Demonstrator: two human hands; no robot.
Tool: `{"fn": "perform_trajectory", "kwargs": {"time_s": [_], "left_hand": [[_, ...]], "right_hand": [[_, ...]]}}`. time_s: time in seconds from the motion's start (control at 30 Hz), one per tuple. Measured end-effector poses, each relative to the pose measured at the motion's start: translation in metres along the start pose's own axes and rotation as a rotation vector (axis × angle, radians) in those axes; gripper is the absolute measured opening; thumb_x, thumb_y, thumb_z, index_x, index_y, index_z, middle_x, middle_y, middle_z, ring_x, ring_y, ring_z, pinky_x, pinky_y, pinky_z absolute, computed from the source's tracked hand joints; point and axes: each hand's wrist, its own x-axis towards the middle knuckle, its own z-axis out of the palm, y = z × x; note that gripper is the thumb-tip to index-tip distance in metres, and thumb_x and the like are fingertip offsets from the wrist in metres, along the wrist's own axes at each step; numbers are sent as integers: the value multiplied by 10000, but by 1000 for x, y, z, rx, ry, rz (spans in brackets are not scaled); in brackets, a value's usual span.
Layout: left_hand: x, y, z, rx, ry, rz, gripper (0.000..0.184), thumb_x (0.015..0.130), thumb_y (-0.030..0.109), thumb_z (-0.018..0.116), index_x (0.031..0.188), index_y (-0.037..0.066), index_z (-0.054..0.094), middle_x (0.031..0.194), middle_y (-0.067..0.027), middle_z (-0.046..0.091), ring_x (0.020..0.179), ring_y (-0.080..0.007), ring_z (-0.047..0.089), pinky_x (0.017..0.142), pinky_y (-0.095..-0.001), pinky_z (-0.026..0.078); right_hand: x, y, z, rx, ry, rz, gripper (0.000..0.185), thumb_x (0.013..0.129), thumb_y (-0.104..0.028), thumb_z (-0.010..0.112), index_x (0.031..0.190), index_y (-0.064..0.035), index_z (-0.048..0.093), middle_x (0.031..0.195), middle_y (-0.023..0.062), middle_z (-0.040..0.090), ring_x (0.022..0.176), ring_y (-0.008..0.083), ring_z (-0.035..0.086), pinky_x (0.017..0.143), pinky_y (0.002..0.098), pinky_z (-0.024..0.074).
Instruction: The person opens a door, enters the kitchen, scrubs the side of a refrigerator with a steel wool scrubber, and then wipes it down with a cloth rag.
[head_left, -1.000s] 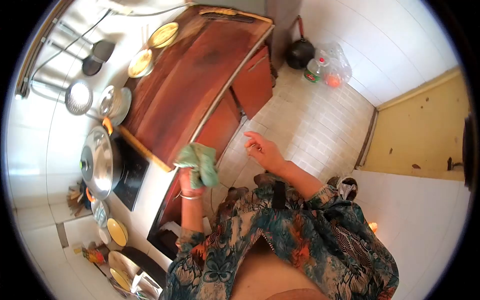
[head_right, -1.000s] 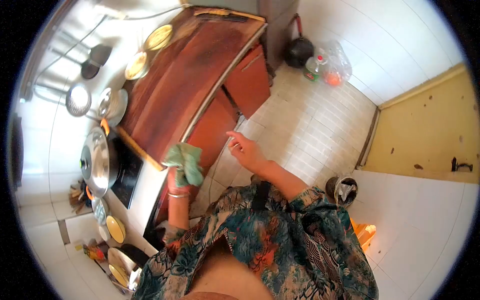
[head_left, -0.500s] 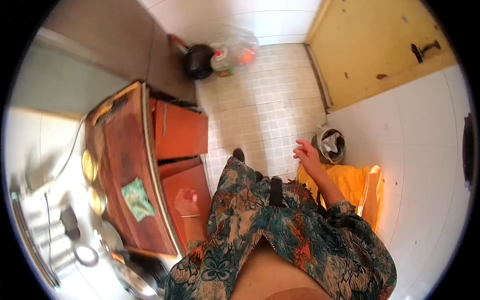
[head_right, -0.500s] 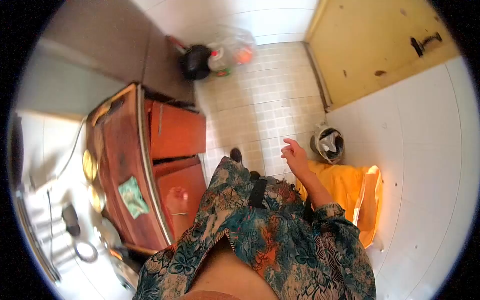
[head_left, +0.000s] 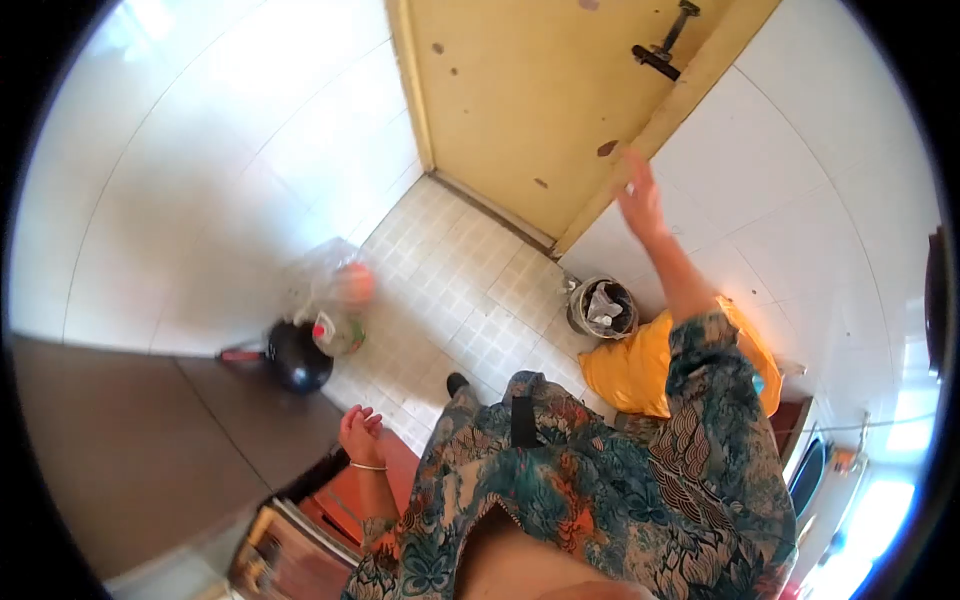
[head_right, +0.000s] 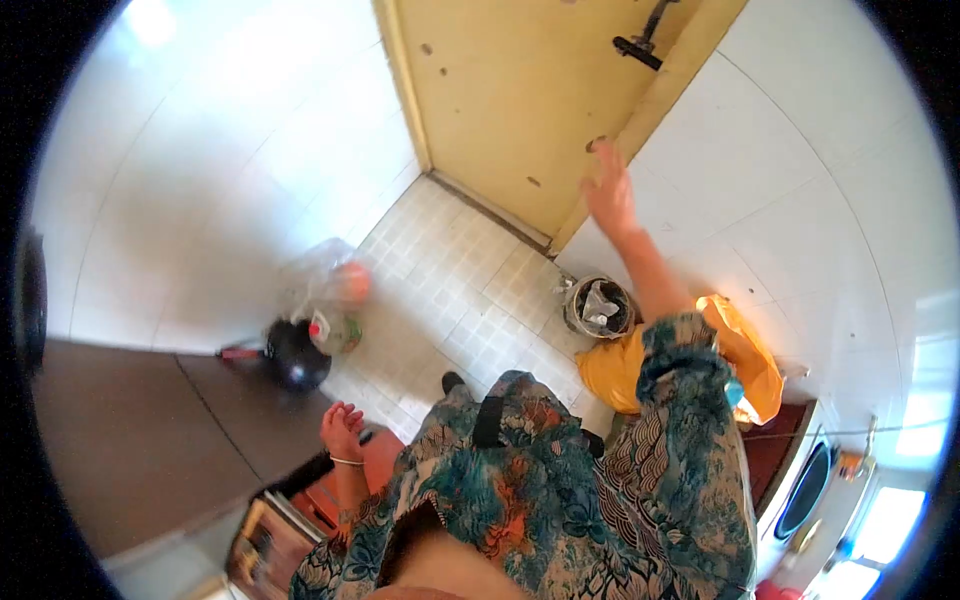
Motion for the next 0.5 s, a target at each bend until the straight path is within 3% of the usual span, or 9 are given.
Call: {"fn": "perform_trajectory", "kwargs": {"time_s": [0.07, 0.13, 0.23, 0.33, 0.4, 0.47, 0.5], "left_hand": [[21, 32, 34, 33, -74, 18, 215, 899, 107, 460, 1087, 18, 510, 913, -113, 599, 704, -185, 610, 592, -263, 502], [39, 61, 74, 46, -165, 28, 207, 892, 113, 474, 1072, 22, 521, 891, -105, 606, 684, -178, 608, 588, -257, 497], [61, 71, 113, 35, -313, 66, 195, 884, 117, 489, 1049, 24, 535, 863, -97, 617, 672, -176, 610, 594, -262, 496], [64, 82, 151, 48, -445, 89, 202, 882, 121, 492, 1050, 19, 536, 883, -109, 622, 686, -184, 616, 599, -271, 498], [91, 89, 184, 62, -473, 43, 216, 879, 127, 492, 1058, 11, 527, 895, -124, 625, 693, -201, 623, 602, -284, 503], [52, 70, 163, 19, -474, 36, 230, 875, 136, 495, 1065, 8, 519, 893, -129, 624, 695, -214, 624, 605, -289, 505], [56, 67, 168, 11, -460, -29, 235, 872, 145, 497, 1063, 10, 518, 894, -131, 624, 693, -225, 626, 607, -296, 507]], "right_hand": [[63, 10, -24, -113, 147, 105, 509, 726, -91, 604, 1195, 16, 437, 1247, 249, 424, 1177, 392, 394, 983, 410, 347], [124, 34, -42, -243, 372, -46, 495, 758, -122, 576, 1206, 24, 424, 1234, 249, 427, 1180, 388, 380, 975, 414, 345], [174, -15, -66, -141, 426, 257, 539, 769, -153, 586, 1243, 28, 404, 1259, 218, 440, 1190, 354, 397, 976, 395, 337], [213, 27, -73, -41, 399, 507, 576, 747, -208, 591, 1225, 39, 385, 1224, 236, 423, 1195, 364, 359, 983, 411, 329], [240, 43, -47, -120, 489, 518, 734, 728, -205, 612, 1297, 78, 246, 1309, 250, 329, 1227, 386, 306, 1017, 412, 300], [204, 16, -70, -117, 719, 465, 801, 735, -180, 604, 1337, 89, 149, 1360, 258, 259, 1261, 403, 252, 1050, 415, 259], [202, 8, -70, -56, 805, 360, 877, 737, -151, 602, 1378, 48, 37, 1409, 258, 165, 1305, 417, 156, 1091, 412, 171]]}}
